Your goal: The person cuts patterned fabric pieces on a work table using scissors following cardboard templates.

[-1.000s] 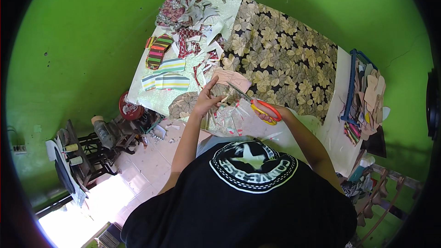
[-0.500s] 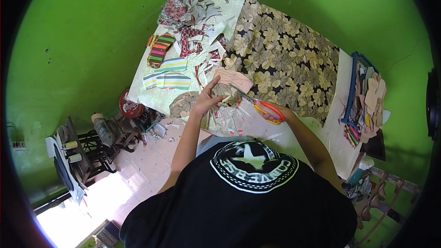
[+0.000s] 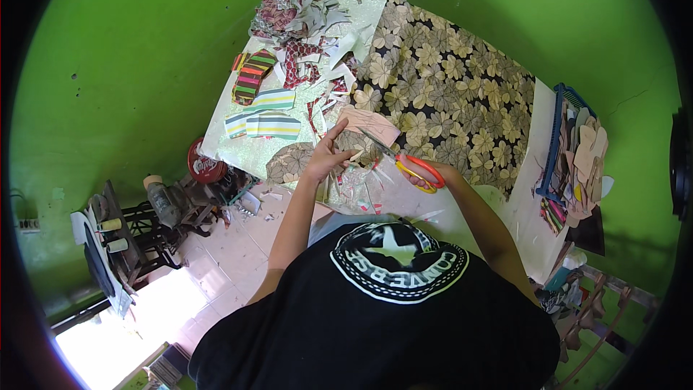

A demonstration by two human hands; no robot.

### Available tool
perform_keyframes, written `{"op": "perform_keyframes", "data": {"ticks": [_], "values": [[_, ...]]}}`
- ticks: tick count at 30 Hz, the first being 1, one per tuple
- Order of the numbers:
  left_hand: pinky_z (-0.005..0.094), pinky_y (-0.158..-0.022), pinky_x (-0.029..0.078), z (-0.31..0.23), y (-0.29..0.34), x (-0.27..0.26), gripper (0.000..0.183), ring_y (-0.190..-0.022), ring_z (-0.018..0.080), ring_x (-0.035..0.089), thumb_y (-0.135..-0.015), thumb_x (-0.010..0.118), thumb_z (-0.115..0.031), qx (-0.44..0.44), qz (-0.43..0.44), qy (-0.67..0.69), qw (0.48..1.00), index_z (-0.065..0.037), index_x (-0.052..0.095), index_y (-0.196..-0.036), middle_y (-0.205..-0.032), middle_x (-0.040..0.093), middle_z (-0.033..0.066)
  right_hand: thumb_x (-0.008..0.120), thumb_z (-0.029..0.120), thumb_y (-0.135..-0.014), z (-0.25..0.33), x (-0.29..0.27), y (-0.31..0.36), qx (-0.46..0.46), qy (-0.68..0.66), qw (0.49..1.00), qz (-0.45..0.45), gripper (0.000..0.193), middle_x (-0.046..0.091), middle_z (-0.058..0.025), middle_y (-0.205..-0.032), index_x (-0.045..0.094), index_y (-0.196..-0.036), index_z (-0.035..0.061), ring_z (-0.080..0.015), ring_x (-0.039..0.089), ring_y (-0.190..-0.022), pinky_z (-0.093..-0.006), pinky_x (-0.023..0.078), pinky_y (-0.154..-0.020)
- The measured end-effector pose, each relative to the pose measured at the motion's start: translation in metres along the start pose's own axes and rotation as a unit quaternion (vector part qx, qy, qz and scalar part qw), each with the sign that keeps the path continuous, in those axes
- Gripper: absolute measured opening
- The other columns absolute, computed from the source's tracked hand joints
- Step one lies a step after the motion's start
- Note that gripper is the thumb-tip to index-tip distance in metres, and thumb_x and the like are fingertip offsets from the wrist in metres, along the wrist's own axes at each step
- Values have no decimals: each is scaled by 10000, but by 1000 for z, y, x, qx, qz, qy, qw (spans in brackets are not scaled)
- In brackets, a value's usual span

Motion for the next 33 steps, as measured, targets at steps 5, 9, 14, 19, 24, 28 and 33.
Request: {"op": "perform_keyframes", "data": {"ticks": [5, 9, 14, 19, 24, 28, 33], "values": [[159, -470, 441, -3, 0, 3, 723, -524, 23, 499, -683, 613, 75, 13, 3, -7, 1000, -40, 265, -1306, -1226, 429, 85, 283, 690, -759, 5, -1, 7, 9, 5, 1000, -15, 581, 311, 79, -483, 378, -681, 122, -11, 273, -354, -160, 246, -320], [158, -450, 436, -3, -2, 0, 733, -495, 17, 465, -671, 636, 56, 27, -4, 3, 1000, -45, 278, -1302, -1181, 468, 89, 284, 674, -771, 5, -4, 6, -1, 24, 1000, -20, 570, 314, 77, -474, 376, -671, 121, -11, 277, -346, -160, 252, -310], [158, -449, 436, -5, -1, 0, 737, -494, 17, 462, -670, 641, 47, 13, 0, -3, 1000, -40, 274, -1303, -1173, 473, 95, 282, 704, -743, 11, -8, 9, -31, 52, 998, -31, 595, 304, 69, -468, 356, -641, 123, -23, 266, -351, -171, 247, -311], [159, -450, 440, -4, -1, 1, 739, -490, 17, 459, -670, 648, 34, 5, 12, 2, 1000, -38, 273, -1303, -1167, 476, 98, 271, 751, -704, 14, -12, 6, -56, 82, 994, -43, 643, 302, 60, -484, 346, -629, 117, -36, 270, -379, -185, 251, -332], [162, -447, 438, -5, -1, 0, 735, -464, 19, 452, -668, 651, 31, 2, 10, -16, 1000, -37, 282, -1300, -1002, 561, 79, 259, 689, -765, 15, -6, -1, -51, 48, 998, 8, 582, 317, 70, -490, 359, -679, 122, -20, 289, -355, -168, 255, -321], [160, -437, 426, -9, -2, 2, 740, -449, 16, 442, -663, 658, 21, 5, 1, 0, 1000, -45, 287, -1301, -768, 570, 29, 250, 695, -761, 16, -5, -1, -46, 53, 997, 8, 589, 320, 65, -498, 359, -683, 121, -20, 292, -363, -166, 258, -325], [157, -416, 392, 2, -7, 2, 747, -426, 14, 426, -657, 673, -7, 5, 18, -30, 999, -62, 300, -1301, -546, 451, -48, 242, 691, -766, 11, 1, -8, -40, -26, 998, 52, 588, 337, 55, -514, 359, -686, 120, -18, 309, -380, -161, 268, -335]]}}
Point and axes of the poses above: each hand's wrist, its own y-axis away from the middle knuckle, its own x-axis out of the palm, z = x × y, the point moved 9 cm from there along -y, towards the middle knuckle
